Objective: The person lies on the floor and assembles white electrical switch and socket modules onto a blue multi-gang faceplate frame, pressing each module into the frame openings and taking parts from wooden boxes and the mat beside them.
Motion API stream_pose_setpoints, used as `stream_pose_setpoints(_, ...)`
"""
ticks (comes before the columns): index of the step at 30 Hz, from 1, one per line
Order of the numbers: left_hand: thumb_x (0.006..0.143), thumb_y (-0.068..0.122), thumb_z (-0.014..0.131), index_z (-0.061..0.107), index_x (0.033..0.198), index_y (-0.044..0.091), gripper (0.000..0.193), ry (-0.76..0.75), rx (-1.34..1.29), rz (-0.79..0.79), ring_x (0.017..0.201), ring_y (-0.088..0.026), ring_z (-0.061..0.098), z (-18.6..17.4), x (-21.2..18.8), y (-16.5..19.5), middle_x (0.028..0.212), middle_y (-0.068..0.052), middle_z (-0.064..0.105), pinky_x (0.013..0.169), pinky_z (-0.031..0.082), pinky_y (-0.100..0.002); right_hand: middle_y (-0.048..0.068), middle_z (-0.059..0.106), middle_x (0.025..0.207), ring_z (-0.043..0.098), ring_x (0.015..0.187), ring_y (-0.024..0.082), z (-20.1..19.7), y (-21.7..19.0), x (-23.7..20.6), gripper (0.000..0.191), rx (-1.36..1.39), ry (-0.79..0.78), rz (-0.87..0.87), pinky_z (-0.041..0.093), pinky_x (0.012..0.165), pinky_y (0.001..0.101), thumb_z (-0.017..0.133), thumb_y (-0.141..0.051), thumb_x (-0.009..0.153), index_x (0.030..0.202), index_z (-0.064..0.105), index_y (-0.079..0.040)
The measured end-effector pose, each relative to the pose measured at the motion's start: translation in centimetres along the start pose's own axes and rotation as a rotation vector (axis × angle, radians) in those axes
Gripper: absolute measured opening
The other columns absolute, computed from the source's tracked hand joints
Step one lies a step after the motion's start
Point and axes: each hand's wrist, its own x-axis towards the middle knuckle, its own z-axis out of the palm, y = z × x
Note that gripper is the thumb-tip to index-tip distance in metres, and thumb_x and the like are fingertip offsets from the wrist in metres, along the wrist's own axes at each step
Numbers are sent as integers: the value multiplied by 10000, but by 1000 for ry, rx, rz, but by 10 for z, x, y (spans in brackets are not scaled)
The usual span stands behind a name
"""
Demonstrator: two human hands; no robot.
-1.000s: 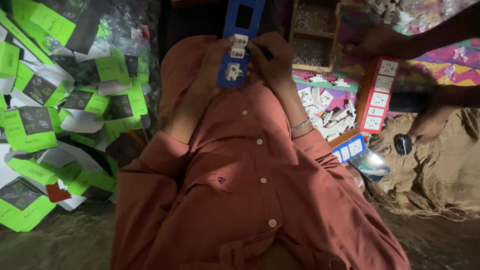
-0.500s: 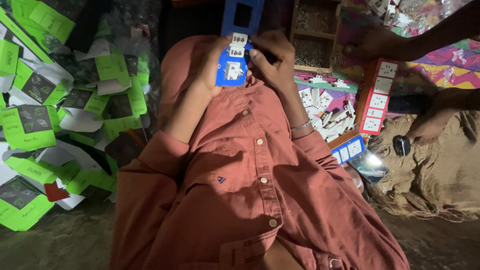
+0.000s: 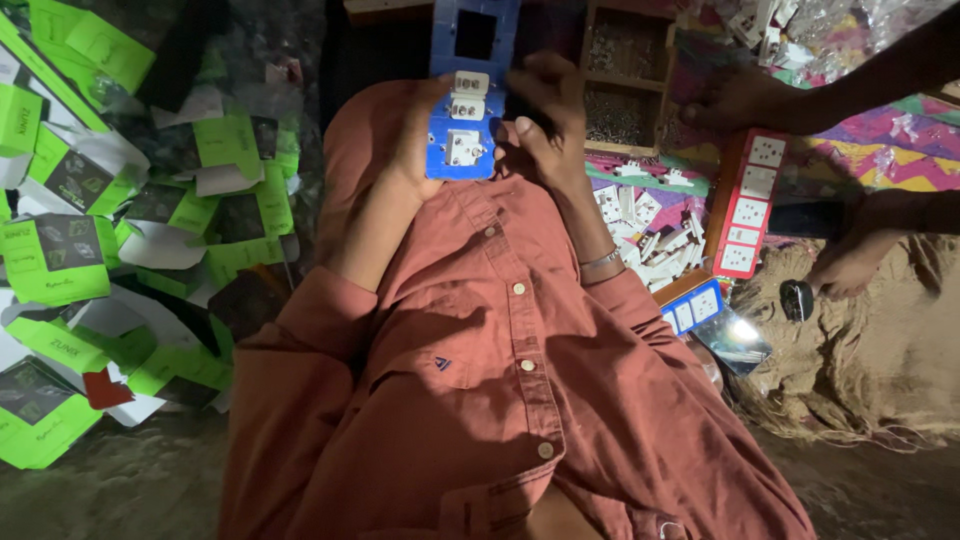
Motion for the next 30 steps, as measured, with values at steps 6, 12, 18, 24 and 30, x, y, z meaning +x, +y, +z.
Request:
stream_pose_setpoints(6, 980, 530, 531, 675, 1149, 60, 520, -48, -61, -64, 810, -268, 750, 4, -3, 3, 970, -134, 745, 707, 642, -431, 145, 610, 1214, 620, 946, 201, 4, 3, -6, 307, 244, -21, 245, 538, 851, 357, 665, -187, 998, 1246, 683, -7)
stream_pose_setpoints(12, 989, 494, 554, 680, 1169, 48, 497, 105, 26, 26, 851, -255, 745, 12, -3, 2, 972, -109, 747, 755, 635, -414, 95, 701, 949, 659, 880, 139, 3, 0, -8, 60, 64, 171, 303, 542, 794, 306, 665, -21, 1009, 1028, 701, 23)
stream_pose_setpoints(18, 977, 536, 531, 680, 1092, 22, 547, 130, 38, 69, 784, -256, 745, 7, -4, 3, 892, -135, 743, 726, 632, -382, 135, 715, 1086, 716, 1010, 222, -23, -39, -11, 127, 121, -239, 167, 575, 874, 335, 727, -43, 971, 1076, 692, 20)
stream_pose_setpoints(24, 974, 533, 573, 682, 1115, 25, 538, 138, 100, 193, 774, -257, 731, -3, -3, -2, 903, -148, 739, 717, 621, -382, 168, 712, 1076, 696, 1037, 339, -14, -54, 9, 145, -142, -560, -42, 547, 903, 400, 790, -47, 905, 1038, 745, -12)
stream_pose_setpoints(30, 968, 539, 592, 664, 1171, -5, 585, 220, 69, 276, 791, -246, 726, -15, -5, -7, 962, -152, 741, 657, 597, -382, 107, 743, 1091, 714, 1000, 281, -12, -61, 14, 177, -194, -637, -23, 558, 838, 379, 774, -131, 843, 1007, 769, -64)
